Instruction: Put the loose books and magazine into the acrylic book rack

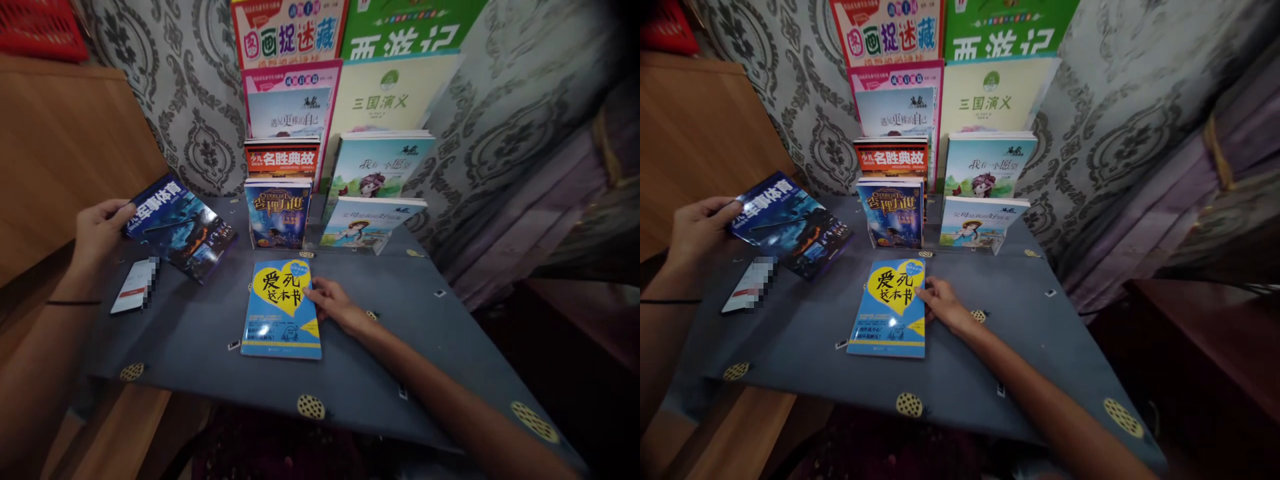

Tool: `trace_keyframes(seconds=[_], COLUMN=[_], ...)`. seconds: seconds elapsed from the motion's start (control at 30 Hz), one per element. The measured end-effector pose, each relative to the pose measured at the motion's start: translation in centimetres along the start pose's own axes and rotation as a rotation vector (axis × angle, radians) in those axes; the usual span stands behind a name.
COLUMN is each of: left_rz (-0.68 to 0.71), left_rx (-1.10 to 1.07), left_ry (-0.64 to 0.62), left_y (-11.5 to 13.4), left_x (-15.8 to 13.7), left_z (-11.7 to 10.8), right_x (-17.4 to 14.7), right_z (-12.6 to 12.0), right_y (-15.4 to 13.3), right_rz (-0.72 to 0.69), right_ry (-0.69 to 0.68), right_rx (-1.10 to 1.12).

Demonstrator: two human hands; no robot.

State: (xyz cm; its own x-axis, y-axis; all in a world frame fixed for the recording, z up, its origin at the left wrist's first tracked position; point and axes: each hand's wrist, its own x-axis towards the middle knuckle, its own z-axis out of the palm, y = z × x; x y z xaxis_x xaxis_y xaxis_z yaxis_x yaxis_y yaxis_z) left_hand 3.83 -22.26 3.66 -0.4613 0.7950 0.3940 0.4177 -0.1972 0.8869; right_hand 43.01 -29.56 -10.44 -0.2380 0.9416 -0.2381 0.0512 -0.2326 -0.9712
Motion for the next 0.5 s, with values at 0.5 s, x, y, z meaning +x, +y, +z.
trace_keyframes(seconds=[0.5], left_rz=[-0.397], left_rx=[-0.139], left_ry=[-0.56], left_y=[-5.7], left_x=[-3.9], left_z=[4.7], right_x=[3.1], right_z=[3.0], right_y=[-0.7], right_rz=[0.008], right_ry=[-0.029], right_rx=[-0.115])
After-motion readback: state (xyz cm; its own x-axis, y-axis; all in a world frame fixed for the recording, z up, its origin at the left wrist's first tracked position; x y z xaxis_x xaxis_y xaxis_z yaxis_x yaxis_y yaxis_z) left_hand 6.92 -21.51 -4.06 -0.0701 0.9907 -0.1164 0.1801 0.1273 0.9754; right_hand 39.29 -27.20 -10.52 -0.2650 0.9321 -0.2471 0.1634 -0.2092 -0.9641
